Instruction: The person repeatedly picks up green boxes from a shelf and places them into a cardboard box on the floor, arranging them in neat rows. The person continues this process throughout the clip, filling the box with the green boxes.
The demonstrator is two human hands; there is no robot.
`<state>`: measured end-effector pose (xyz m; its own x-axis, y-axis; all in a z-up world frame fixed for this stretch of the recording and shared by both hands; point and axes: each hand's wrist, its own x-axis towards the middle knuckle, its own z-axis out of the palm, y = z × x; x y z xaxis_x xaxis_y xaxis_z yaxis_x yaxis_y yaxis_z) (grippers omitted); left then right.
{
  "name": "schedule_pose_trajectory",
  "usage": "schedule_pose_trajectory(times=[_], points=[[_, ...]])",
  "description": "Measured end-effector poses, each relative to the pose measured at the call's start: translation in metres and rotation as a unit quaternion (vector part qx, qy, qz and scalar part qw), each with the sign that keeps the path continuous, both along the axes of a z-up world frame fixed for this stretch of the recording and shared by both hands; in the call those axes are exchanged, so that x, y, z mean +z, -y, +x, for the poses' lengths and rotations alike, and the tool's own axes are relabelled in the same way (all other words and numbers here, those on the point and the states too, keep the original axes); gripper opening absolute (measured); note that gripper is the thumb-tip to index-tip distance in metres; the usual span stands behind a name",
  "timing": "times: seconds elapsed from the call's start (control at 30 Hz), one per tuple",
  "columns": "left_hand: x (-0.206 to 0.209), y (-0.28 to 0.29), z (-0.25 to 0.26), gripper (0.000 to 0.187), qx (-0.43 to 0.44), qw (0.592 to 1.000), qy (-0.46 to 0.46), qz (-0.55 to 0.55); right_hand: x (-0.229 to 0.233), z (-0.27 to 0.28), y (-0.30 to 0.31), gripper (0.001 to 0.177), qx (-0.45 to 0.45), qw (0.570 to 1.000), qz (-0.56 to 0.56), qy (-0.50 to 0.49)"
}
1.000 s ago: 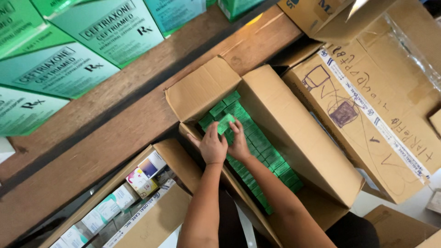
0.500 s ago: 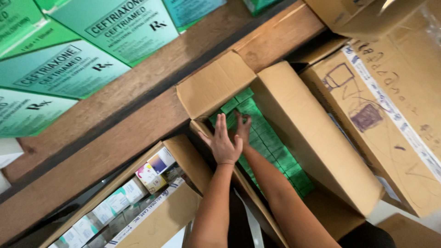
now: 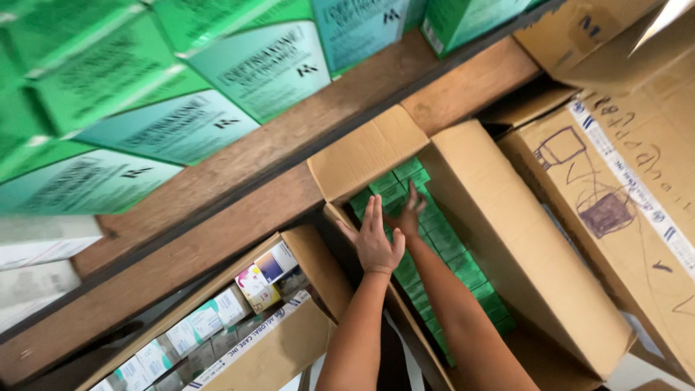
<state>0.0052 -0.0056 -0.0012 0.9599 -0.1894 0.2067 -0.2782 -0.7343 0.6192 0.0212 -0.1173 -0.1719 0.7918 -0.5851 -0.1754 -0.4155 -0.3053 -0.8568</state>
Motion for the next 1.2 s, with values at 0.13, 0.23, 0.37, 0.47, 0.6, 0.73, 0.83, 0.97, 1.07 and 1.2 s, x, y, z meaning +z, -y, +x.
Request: schedule_pose_trajectory(times=[0.13,0.23,0.37,0.47,0.6,0.73,0.83,0.97,1.07,1.2], points=[[0.0,0.0,-0.002,0.072,0.005,1.0,0.022,-0.005,0.051,-0.031,0.011,0.09,0.022,0.995,-0.059,0.079],[-0.002,-0.001,-0.003,0.072,0.006,1.0,0.016,-0.014,0.126,-0.022,0.028,0.055,0.011,0.967,-0.116,0.225],[-0.008,-0.003,0.0,0.071,0.012,1.0,0.005,0.004,0.279,0.016,0.06,0.047,0.003,0.848,-0.346,0.402],[-0.015,-0.002,-0.001,0.068,0.015,1.0,-0.008,-0.005,0.403,0.052,0.093,0.068,0.019,0.769,-0.419,0.483],[-0.019,-0.005,0.0,0.065,0.015,1.0,-0.023,0.002,0.499,0.11,0.109,0.112,0.003,0.796,-0.47,0.382],[-0.02,-0.003,0.003,0.066,0.016,1.0,-0.015,-0.013,0.511,0.134,0.114,0.112,0.017,0.814,-0.505,0.287],[-0.02,-0.002,0.001,0.065,0.018,1.0,-0.008,-0.024,0.496,0.128,0.126,0.117,0.019,0.82,-0.455,0.346],[-0.019,-0.002,0.002,0.064,0.023,0.999,-0.012,-0.023,0.484,0.121,0.146,0.118,0.073,0.835,-0.418,0.35],[-0.019,0.001,0.003,0.062,0.019,1.0,0.0,-0.018,0.483,0.118,0.156,0.104,0.071,0.845,-0.395,0.352],[-0.023,0.001,0.002,0.06,0.028,0.999,-0.017,0.0,0.483,0.116,0.151,0.104,0.055,0.849,-0.419,0.316]])
